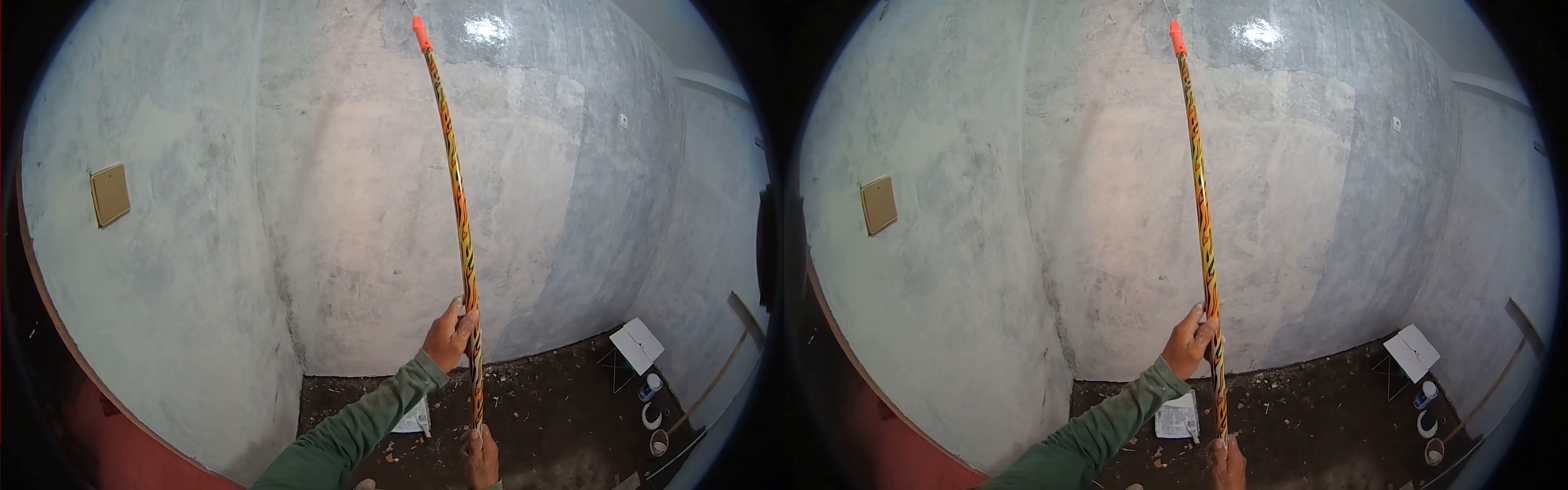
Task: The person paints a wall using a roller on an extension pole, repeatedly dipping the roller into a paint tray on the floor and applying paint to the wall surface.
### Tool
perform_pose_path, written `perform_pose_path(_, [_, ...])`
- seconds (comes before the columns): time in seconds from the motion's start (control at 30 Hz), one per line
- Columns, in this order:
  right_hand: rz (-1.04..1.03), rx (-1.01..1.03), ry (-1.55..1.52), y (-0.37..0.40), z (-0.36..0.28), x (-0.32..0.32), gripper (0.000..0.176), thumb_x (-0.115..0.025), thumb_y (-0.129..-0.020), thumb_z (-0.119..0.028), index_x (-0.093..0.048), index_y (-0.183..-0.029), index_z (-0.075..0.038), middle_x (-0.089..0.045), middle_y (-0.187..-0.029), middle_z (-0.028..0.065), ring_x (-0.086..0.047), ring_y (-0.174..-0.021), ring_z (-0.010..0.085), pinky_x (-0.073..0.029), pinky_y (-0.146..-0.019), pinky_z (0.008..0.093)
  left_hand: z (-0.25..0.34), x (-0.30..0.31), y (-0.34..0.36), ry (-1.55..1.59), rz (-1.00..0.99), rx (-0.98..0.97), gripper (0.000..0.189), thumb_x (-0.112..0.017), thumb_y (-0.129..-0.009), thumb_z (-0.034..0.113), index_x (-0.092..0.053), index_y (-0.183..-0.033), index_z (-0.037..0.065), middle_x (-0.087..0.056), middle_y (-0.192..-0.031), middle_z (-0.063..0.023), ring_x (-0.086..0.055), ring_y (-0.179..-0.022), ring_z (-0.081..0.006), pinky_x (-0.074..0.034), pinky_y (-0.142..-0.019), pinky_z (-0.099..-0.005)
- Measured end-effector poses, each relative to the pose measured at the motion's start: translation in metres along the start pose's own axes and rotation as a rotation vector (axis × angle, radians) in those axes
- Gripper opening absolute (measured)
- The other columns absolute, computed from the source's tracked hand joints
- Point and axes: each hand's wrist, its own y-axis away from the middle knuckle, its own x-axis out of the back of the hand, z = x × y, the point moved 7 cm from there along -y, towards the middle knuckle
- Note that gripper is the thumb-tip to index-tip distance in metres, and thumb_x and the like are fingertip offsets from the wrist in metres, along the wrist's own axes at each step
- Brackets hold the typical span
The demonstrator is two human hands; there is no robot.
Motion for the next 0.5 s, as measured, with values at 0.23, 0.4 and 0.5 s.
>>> perform_pose_path(0.23, [0.033,0.019,0.031,0.011,0.007,-0.007,0.038,-0.039,-0.1,-0.04,-0.056,-0.098,-0.006,-0.047,-0.074,0.0006,-0.043,-0.066,0.0127,-0.039,-0.059,0.0284,-0.011,0.002,0.016,0.012,0.011,0.001,0.046,-0.05,-0.097,0.036,-0.048,-0.118,-0.005,-0.058,-0.074,-0.0111,-0.057,-0.063,-0.0193,-0.046,-0.059,-0.0332])
perform_pose_path(0.4, [-0.051,-0.147,0.041,0.056,0.136,-0.011,0.043,-0.039,-0.1,-0.042,-0.056,-0.111,-0.003,-0.052,-0.082,0.0016,-0.046,-0.071,0.0135,-0.04,-0.063,0.0286,-0.08,-0.016,0.086,-0.146,-0.06,0.024,0.049,-0.048,-0.098,0.037,-0.046,-0.126,-0.003,-0.063,-0.081,-0.0165,-0.063,-0.069,-0.0302,-0.048,-0.06,-0.0382])
perform_pose_path(0.5, [-0.058,-0.235,0.084,0.088,0.18,-0.006,0.046,-0.039,-0.099,-0.043,-0.055,-0.115,-0.003,-0.054,-0.087,0.0028,-0.047,-0.074,0.0146,-0.041,-0.067,0.029,-0.103,-0.028,0.128,-0.177,-0.173,0.25,0.054,-0.045,-0.098,0.04,-0.042,-0.132,-0.002,-0.064,-0.086,-0.0198,-0.064,-0.072,-0.0319,-0.048,-0.061,-0.04])
